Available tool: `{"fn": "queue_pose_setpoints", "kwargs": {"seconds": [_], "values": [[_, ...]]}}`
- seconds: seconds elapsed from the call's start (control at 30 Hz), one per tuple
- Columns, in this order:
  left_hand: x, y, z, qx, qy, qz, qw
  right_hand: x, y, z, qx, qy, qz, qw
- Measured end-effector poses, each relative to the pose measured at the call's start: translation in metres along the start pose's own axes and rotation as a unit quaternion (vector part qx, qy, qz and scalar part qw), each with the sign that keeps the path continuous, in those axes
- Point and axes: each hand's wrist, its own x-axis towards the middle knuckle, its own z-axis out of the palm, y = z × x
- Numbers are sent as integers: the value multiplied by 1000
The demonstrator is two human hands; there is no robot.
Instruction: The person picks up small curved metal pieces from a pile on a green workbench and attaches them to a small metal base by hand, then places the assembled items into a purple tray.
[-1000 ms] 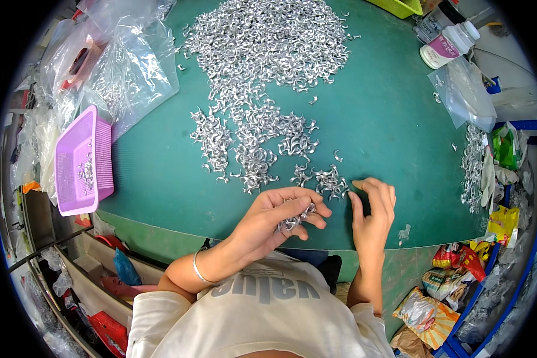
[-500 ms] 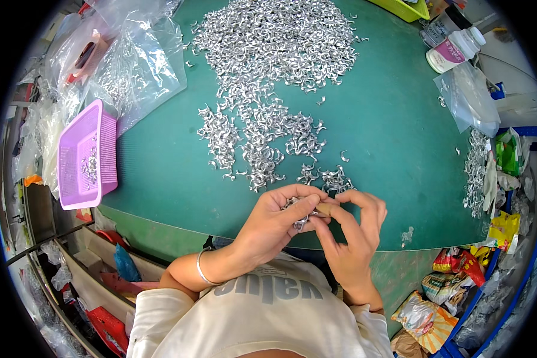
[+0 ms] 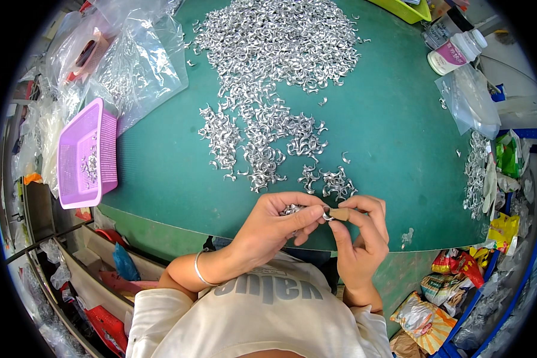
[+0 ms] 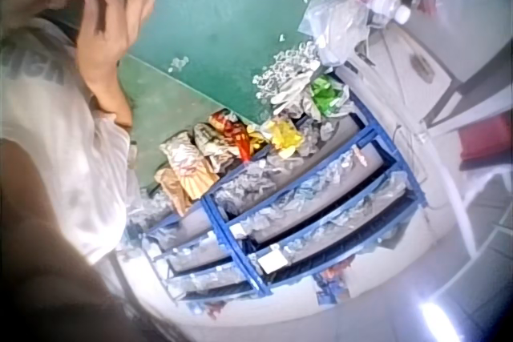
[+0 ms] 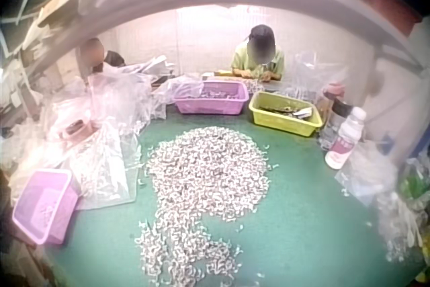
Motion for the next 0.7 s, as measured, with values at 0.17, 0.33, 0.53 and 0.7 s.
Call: {"fn": "queue_pose_setpoints", "kwargs": {"seconds": [0.17, 0.33, 0.53, 0.7], "values": [[0, 6, 4, -51, -31, -58, 997, -1, 3, 2, 48, 8, 13, 999], [2, 5, 2, -62, -49, -89, 993, -1, 2, 3, 58, 23, 16, 998], [1, 5, 1, -69, -54, -120, 989, -6, 5, 4, 60, 40, 22, 997], [1, 5, 2, -83, -52, -124, 987, -5, 6, 2, 32, 47, 15, 998]]}}
